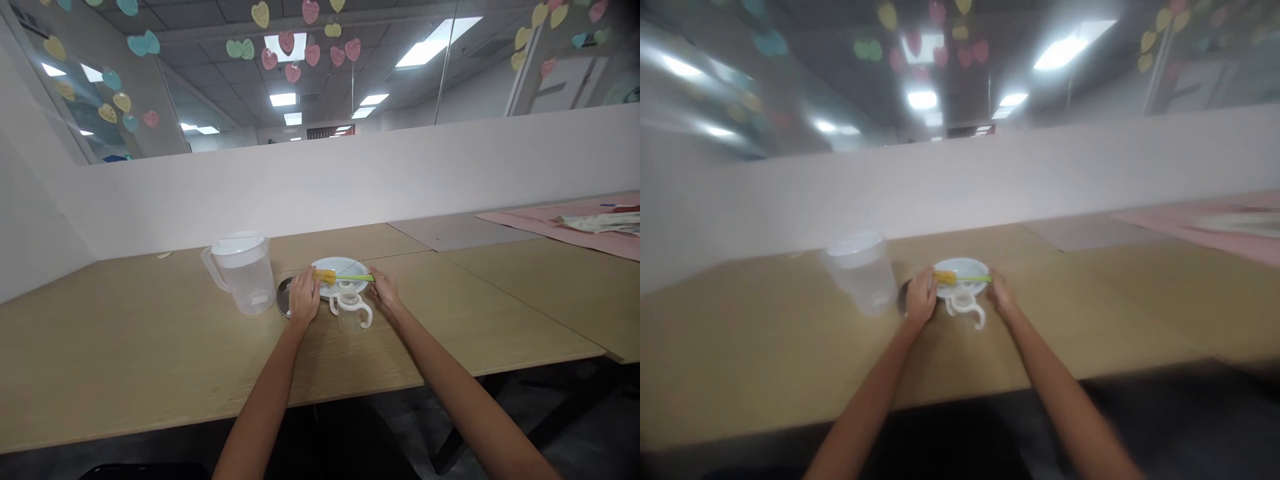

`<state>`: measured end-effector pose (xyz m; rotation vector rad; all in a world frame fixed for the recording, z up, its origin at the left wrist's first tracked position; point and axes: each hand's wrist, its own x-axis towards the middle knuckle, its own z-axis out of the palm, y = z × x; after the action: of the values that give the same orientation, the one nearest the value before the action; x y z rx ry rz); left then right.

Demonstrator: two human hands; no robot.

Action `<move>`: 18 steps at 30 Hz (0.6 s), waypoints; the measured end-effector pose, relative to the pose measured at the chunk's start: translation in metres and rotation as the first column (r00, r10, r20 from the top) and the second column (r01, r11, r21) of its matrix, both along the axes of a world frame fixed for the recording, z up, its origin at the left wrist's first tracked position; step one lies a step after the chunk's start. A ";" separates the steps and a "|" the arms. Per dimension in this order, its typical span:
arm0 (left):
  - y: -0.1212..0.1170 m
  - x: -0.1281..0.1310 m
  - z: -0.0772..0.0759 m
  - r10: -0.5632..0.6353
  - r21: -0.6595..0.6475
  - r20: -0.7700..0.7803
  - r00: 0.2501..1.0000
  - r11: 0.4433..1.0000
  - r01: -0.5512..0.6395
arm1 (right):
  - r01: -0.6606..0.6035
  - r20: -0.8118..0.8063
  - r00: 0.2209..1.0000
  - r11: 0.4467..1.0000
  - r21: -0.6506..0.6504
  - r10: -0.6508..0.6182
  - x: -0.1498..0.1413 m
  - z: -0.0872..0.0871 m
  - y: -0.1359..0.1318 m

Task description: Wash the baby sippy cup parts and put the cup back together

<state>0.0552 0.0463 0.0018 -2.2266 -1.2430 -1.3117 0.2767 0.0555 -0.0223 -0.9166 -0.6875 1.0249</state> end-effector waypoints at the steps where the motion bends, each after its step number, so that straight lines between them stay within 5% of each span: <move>1: 0.001 -0.001 0.000 0.032 0.012 0.028 0.999 0.999 -0.032 | -0.019 -0.058 0.998 1.000 -0.017 0.018 0.000 0.001 0.000; 8: 0.001 0.001 -0.003 -0.027 0.044 -0.028 0.999 0.999 0.028 | -0.161 -0.327 0.935 0.986 -0.049 0.136 0.005 0.008 0.003; 18: -0.010 0.007 0.008 -0.090 0.217 0.004 0.996 0.972 0.087 | -0.191 -0.318 0.933 0.981 -0.039 0.169 0.009 0.009 0.004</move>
<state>0.0626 0.0364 0.0097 -2.1424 -0.9622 -1.4231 0.2860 0.0596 -0.0133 -0.7355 -0.4759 1.3321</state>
